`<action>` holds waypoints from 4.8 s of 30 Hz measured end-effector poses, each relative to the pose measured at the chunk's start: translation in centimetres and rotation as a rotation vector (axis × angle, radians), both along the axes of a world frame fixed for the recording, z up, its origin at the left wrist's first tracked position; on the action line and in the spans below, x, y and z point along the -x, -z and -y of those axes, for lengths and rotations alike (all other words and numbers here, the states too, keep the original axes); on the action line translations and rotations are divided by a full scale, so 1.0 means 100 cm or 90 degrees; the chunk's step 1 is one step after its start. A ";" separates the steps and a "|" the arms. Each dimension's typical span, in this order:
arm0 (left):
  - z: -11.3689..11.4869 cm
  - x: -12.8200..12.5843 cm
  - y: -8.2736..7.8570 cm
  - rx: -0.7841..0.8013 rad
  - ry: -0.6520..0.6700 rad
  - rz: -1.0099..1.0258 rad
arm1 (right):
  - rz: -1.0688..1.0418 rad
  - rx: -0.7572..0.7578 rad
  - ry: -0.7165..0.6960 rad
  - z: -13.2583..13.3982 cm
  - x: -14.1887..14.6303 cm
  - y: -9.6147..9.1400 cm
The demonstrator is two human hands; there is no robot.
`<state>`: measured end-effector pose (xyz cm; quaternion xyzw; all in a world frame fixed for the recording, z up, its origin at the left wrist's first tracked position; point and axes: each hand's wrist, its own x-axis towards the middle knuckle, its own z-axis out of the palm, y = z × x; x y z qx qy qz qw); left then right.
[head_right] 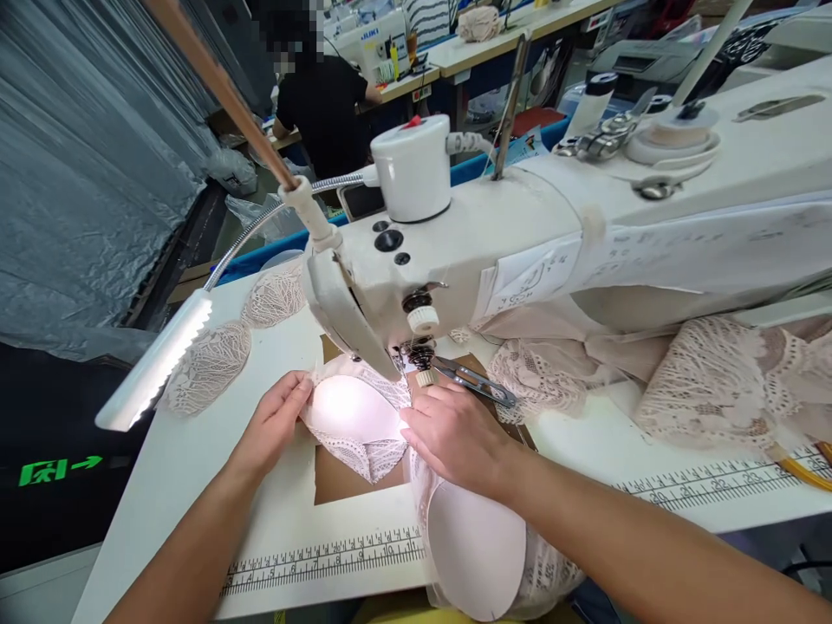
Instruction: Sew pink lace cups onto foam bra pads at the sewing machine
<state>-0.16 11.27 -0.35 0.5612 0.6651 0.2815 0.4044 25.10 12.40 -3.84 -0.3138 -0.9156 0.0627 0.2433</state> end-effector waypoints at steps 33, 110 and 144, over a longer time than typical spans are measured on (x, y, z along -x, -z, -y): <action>-0.018 -0.003 0.011 0.156 0.212 0.041 | 0.116 -0.030 0.074 -0.012 0.001 -0.001; -0.010 -0.019 -0.035 -0.118 0.216 -0.396 | 0.000 0.028 0.017 0.001 0.000 -0.005; -0.017 -0.005 0.013 0.174 0.106 0.157 | 0.150 0.078 0.126 -0.007 0.002 -0.002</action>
